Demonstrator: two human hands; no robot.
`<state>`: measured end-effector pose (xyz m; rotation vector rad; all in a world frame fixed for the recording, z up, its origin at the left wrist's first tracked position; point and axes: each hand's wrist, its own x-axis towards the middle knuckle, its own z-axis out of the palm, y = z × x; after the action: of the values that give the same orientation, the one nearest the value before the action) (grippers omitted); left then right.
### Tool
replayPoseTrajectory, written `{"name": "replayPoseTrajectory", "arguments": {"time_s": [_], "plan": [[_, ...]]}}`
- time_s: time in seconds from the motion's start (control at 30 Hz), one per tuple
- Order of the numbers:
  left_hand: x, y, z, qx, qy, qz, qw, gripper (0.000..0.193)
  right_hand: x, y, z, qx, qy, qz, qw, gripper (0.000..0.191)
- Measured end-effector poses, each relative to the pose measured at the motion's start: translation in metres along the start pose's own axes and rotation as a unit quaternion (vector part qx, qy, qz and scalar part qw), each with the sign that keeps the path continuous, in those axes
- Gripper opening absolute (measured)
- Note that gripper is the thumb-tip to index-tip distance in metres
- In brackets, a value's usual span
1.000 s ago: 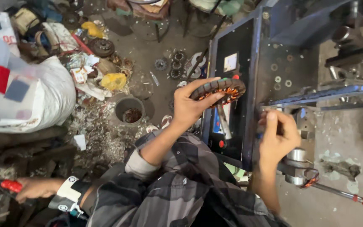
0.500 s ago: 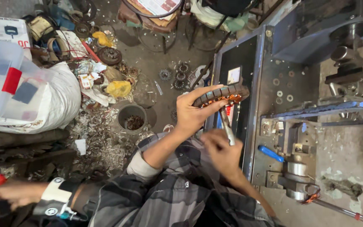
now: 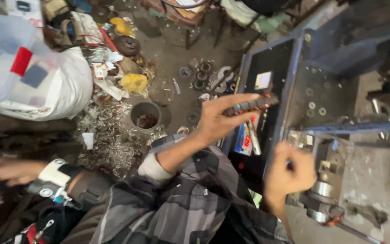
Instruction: The person operates a winding machine to wrap copper wire around a stator core, then removes the finished component and places it on a nearby surface. They then pick up a different stator core and prepare to wind it.
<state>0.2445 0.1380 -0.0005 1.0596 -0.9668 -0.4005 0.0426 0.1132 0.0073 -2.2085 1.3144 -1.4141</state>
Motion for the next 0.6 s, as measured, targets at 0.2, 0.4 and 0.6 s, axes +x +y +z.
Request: {"name": "replayPoseTrajectory", "arguments": {"time_s": [0.2, 0.4, 0.6], "plan": [[-0.009, -0.006, -0.005, 0.057, -0.076, 0.106, 0.99, 0.039, 0.003, 0.02, 0.026, 0.459, -0.223, 0.367, 0.778, 0.05], [-0.023, -0.038, 0.0, 0.155, -0.16, 0.25, 0.942, 0.034, -0.019, 0.008, 0.014, 0.618, -0.334, 0.49, 0.516, 0.049], [-0.025, -0.048, 0.003, 0.059, -0.126, 0.136, 0.981, 0.05, -0.018, 0.017, 0.027, 0.502, -0.345, 0.437, 0.662, 0.043]]}}
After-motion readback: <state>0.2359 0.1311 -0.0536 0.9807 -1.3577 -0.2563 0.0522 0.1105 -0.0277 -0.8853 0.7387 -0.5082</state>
